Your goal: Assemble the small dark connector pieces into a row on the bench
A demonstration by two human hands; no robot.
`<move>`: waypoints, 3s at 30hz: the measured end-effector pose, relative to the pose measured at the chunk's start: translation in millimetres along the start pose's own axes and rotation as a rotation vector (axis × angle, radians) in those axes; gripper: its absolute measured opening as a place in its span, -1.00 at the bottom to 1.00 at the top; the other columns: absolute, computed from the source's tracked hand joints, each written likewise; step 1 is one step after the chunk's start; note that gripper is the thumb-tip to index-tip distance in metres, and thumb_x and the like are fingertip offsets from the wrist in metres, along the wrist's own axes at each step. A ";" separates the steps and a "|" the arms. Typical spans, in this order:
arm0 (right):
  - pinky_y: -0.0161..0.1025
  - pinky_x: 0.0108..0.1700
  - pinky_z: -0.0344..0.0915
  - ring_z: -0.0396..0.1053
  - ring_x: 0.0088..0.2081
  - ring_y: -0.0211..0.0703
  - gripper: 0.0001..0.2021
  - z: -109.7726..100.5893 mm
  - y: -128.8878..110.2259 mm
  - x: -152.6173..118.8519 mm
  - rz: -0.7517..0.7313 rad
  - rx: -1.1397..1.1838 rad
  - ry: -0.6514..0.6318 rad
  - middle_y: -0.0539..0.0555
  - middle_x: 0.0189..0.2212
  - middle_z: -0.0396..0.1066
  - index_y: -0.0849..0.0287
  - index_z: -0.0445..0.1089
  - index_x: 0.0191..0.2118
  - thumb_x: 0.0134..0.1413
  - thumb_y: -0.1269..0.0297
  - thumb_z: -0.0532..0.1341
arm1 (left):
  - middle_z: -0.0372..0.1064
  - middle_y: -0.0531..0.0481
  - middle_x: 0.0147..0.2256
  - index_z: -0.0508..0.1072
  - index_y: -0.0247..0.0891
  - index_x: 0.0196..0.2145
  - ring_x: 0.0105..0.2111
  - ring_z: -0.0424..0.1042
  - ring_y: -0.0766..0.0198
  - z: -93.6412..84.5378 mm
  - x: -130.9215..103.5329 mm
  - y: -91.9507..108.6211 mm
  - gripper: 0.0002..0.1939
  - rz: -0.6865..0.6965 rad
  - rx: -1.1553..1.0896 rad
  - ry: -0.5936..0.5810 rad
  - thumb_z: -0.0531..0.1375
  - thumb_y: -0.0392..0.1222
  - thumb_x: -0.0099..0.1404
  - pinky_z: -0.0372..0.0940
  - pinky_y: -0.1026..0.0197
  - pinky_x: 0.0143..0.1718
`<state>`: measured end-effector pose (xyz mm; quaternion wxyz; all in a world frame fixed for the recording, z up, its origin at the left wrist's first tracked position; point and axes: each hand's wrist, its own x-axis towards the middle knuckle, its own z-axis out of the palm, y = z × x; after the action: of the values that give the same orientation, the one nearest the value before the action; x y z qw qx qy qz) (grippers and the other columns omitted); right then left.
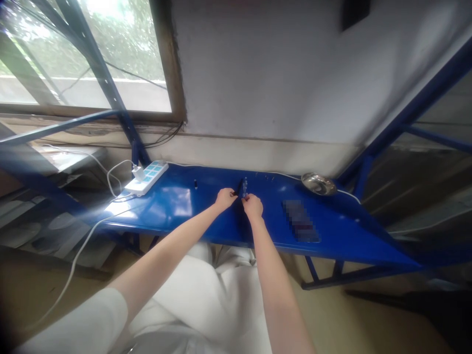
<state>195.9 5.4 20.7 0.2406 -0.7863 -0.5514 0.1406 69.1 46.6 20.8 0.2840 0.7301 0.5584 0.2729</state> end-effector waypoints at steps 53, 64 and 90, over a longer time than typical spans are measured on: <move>-0.24 -0.30 0.26 0.40 -0.33 -0.12 -0.75 -49.0 -27.0 -27.8 -0.156 0.208 0.144 0.11 -0.39 0.48 0.18 0.43 -0.33 0.01 0.16 0.08 | 0.21 -0.26 -0.02 0.25 -0.29 0.02 -0.02 0.16 0.00 -125.5 -2.5 -43.6 -0.62 0.185 0.656 0.328 -0.17 -0.23 0.33 0.00 0.01 -0.05; -0.25 -0.30 0.27 0.37 -0.42 -0.22 -0.75 -45.8 -87.3 -60.6 -0.480 0.397 0.113 0.05 -0.39 0.46 0.14 0.41 -0.29 0.06 0.16 0.05 | 0.29 -0.24 -0.12 0.26 -0.35 -0.06 -0.14 0.30 0.13 -109.5 -5.5 -74.9 -0.68 0.026 0.781 0.103 -0.14 -0.35 0.29 0.07 0.13 -0.12; -0.36 -0.55 0.10 0.12 -0.65 -0.35 -0.54 -52.4 -133.3 -76.2 -0.341 0.907 0.073 -0.10 -0.69 0.12 0.13 0.12 -0.57 0.05 -0.17 -0.03 | 0.36 0.04 -0.49 0.34 -0.29 -0.30 -0.61 0.28 0.48 -126.0 -81.5 33.5 -0.72 0.295 -0.739 0.419 0.06 0.01 0.24 0.23 0.38 -0.51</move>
<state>88.0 -40.8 132.8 0.5977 -0.5051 -0.5468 0.2977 -17.5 -25.8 125.1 0.3644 0.5803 0.3588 0.6338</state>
